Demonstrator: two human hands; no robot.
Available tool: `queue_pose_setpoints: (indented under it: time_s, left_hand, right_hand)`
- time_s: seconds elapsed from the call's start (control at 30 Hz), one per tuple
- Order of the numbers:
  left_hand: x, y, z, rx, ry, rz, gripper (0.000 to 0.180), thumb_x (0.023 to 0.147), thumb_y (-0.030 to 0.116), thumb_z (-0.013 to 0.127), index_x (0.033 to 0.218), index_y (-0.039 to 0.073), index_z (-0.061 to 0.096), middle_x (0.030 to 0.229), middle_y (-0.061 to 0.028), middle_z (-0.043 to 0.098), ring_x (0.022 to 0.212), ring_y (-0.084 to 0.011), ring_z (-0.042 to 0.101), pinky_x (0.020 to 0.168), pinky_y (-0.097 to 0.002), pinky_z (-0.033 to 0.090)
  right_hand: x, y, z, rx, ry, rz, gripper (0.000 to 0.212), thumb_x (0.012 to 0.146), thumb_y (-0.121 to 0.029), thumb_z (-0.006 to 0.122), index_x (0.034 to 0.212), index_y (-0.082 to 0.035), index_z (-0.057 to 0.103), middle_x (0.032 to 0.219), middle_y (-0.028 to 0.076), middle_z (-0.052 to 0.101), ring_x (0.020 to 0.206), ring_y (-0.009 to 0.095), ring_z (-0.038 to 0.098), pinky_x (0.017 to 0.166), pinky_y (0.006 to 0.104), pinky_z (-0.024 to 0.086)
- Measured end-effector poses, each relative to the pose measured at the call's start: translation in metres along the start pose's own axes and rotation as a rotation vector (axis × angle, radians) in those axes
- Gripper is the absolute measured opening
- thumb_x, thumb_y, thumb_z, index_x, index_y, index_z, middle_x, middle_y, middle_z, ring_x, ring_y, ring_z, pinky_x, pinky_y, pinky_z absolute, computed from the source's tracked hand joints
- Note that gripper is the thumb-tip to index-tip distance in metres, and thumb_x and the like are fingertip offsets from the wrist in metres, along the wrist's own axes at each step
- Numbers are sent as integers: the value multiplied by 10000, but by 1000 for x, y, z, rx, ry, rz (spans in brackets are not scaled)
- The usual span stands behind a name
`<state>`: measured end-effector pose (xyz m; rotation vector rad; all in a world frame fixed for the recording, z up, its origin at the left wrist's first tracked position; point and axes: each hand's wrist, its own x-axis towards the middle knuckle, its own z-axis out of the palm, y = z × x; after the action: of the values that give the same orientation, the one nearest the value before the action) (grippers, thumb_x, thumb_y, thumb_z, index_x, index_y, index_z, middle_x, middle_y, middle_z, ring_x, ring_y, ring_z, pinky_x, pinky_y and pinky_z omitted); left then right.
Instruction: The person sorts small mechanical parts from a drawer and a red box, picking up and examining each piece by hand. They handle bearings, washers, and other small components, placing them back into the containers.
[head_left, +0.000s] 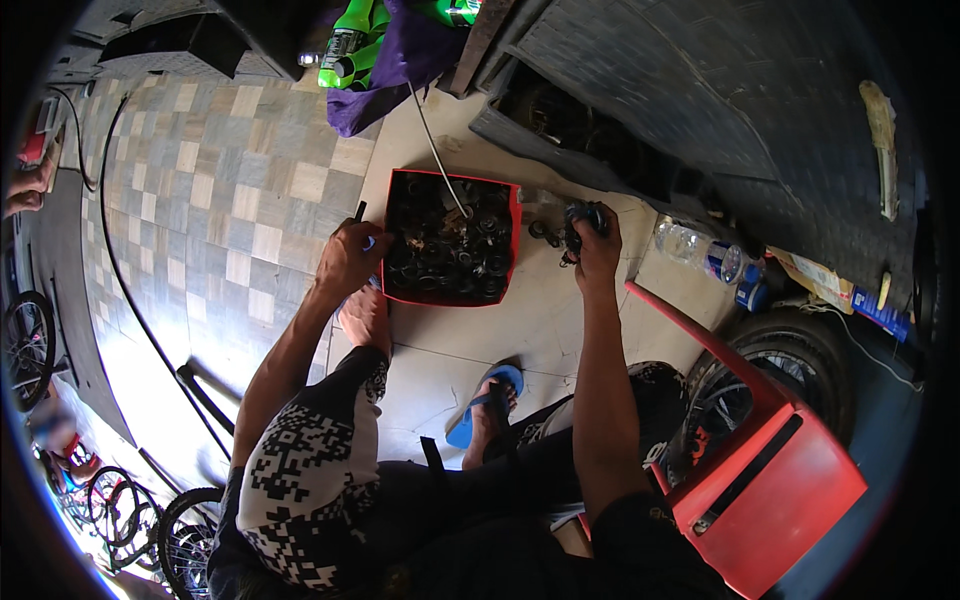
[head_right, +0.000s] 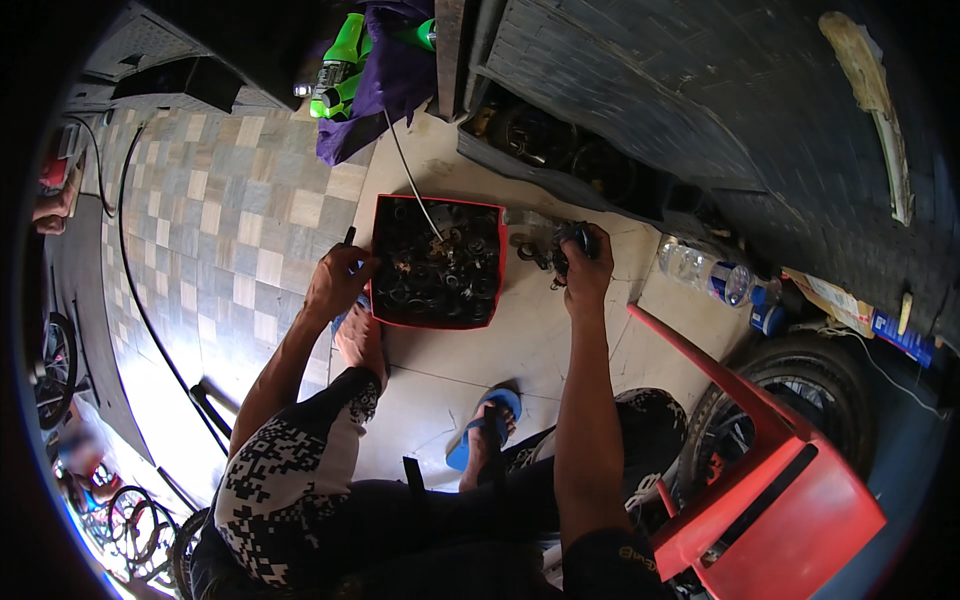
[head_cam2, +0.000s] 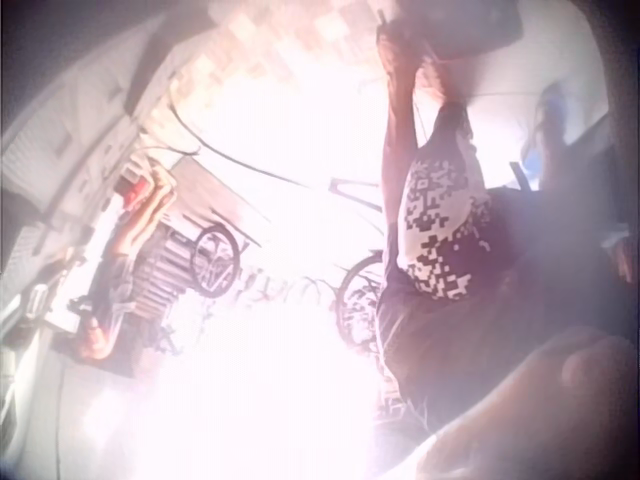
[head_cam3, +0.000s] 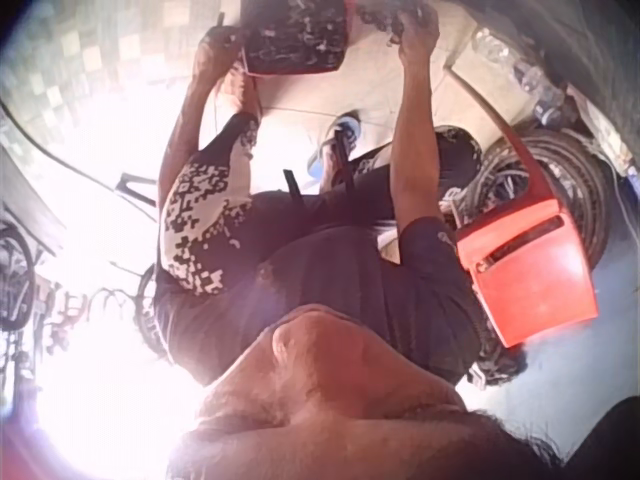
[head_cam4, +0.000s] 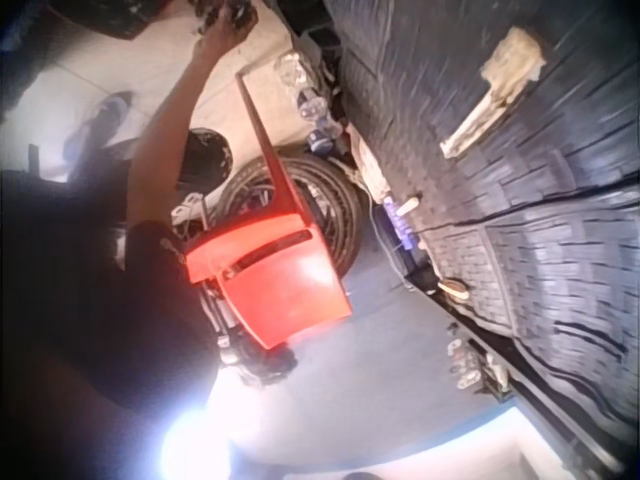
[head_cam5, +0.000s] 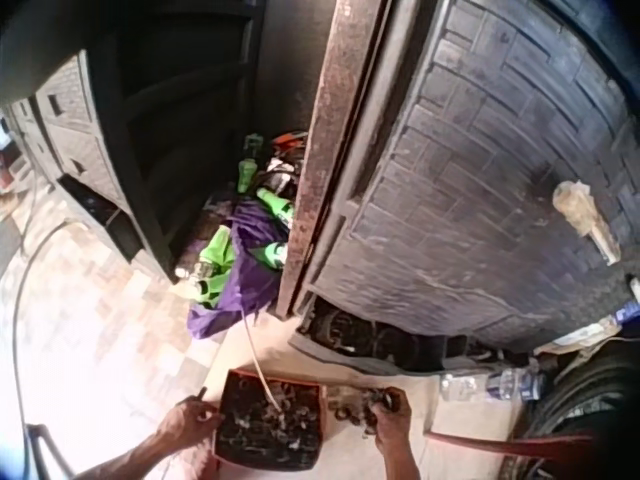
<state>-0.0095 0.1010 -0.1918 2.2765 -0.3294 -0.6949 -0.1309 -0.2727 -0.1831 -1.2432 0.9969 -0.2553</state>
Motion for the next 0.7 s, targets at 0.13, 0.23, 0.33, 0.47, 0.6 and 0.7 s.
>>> queue_pose_setpoints:
  time_s: [0.13, 0.23, 0.33, 0.47, 0.6, 0.7]
  left_hand:
    - [1, 1, 0, 39, 6, -7, 321, 927, 299, 725, 1031, -4, 751, 948, -189, 696, 807, -270, 682, 744, -377, 532]
    - [2, 1, -1, 37, 0, -7, 322, 926, 302, 724, 1021, -4, 751, 945, -193, 696, 797, -271, 681, 735, -379, 531]
    - [2, 1, -1, 27, -12, -23, 348, 910, 321, 742, 1033, -4, 750, 933, -206, 688, 835, -314, 682, 748, -405, 534]
    - [2, 1, -2, 10, -7, -4, 345, 910, 320, 741, 1032, -3, 752, 935, -205, 688, 836, -313, 682, 748, -404, 533]
    - [1, 0, -1, 2, 10, 15, 319, 919, 291, 732, 1023, -9, 753, 935, -204, 693, 804, -290, 686, 727, -392, 531]
    - [1, -1, 0, -18, 19, 17, 304, 926, 275, 725, 1027, -10, 753, 943, -207, 696, 787, -280, 688, 721, -386, 531]
  right_hand:
    - [14, 28, -15, -89, 92, 71, 345, 860, -29, 716, 1162, -109, 570, 866, 7, 610, 589, 71, 539, 391, 231, 366]
    - [22, 53, -29, -198, 118, -51, 351, 827, -27, 718, 1149, -80, 590, 892, 16, 624, 641, 125, 586, 479, 272, 474]
    - [35, 75, -38, -669, 122, -483, 385, 778, -34, 735, 1142, -38, 609, 954, 60, 662, 744, 201, 654, 659, 329, 563]
    - [38, 76, -46, -828, -33, -358, 499, 744, -166, 778, 1216, -84, 635, 1211, 184, 603, 1081, 360, 596, 960, 442, 497]
    - [20, 45, -36, -1149, -91, -321, 561, 767, -309, 785, 1267, -100, 639, 1361, 210, 559, 1172, 404, 578, 996, 480, 485]
    - [-11, 6, -21, -1536, 19, -447, 539, 789, -375, 784, 1237, -101, 664, 1241, 190, 638, 1191, 400, 589, 985, 479, 499]
